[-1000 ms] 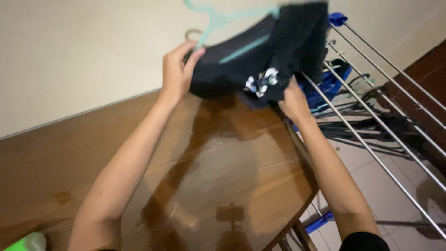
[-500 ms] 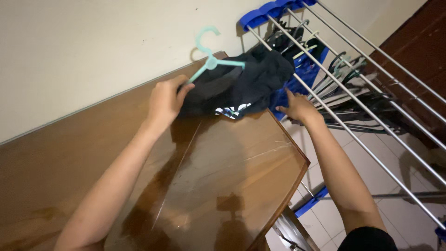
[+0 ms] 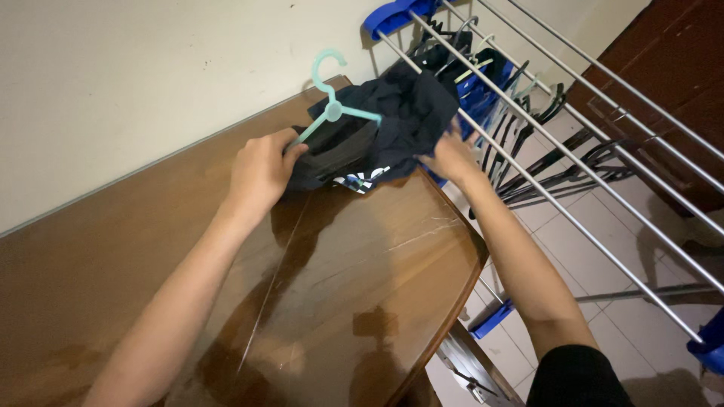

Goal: The person hangs a black t-shirt on a hanger and places it on a drying rack. Then they lay out another black t-shirt on a table, smooth it, and use a lint roller to clean its surface.

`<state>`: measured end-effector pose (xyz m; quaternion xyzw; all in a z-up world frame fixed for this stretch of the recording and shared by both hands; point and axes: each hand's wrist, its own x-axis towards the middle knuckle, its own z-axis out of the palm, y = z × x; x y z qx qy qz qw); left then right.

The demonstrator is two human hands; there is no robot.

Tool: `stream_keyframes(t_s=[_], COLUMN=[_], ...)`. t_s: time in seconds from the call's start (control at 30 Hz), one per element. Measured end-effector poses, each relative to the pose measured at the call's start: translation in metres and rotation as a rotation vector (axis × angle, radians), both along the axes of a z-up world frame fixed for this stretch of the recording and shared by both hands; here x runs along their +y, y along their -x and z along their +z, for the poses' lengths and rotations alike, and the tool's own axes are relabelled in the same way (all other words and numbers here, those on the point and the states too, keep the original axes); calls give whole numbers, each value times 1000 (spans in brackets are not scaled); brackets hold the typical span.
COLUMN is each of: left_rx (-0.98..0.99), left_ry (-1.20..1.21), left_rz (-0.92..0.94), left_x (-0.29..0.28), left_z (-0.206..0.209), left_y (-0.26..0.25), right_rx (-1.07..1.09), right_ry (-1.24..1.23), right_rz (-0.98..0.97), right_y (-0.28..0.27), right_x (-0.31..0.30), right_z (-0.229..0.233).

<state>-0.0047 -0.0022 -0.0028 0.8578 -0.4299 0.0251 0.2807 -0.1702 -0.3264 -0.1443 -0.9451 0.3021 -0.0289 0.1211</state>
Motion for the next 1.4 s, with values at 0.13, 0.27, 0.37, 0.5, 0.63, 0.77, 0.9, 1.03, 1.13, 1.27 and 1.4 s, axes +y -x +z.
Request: stream_keyframes(t_s=[0.13,0.27,0.37,0.5,0.63,0.77,0.9,1.03,1.13,1.27,1.4], left_rx=[57,55,42,37,81,129,217,210,218,242,333], left_ry=[-64,-1,1,30,104,243,380,392,369,490,500], left_rz=[35,-55,-87,-133,-202,-309,-425,-435,-427,-440,-435], left_x=[-9,-20,-27,-38,-53,-85,-113,-134,-144,-141,-141], left_z=[-4,-11,-19,-33,-45,-62,-89,-106,-111,-110,-103], left_y=[-8,-14,-17,-21,-15,7,30,55,65,64,58], right_rx=[-282,-315,-280,-283,-402,-559,-820,-1340,-1676,-1624,-1239], right_ry=[-61,-7,117,-55,-120,62,-392,-1065,-1345,-1142,-1064], right_rz=[186,188,195,163,120,-119,-511,-652,-474,-530,-537], right_y=[2,18,17,13,35,44,34,27,22,29,40], right_x=[-41,-50,-30,-28,-60,-90,-84,-71,-66,-79,-80], right_z=[-52,-60,-37,-32,-48,-59,-53,-67,-103,-147,-147])
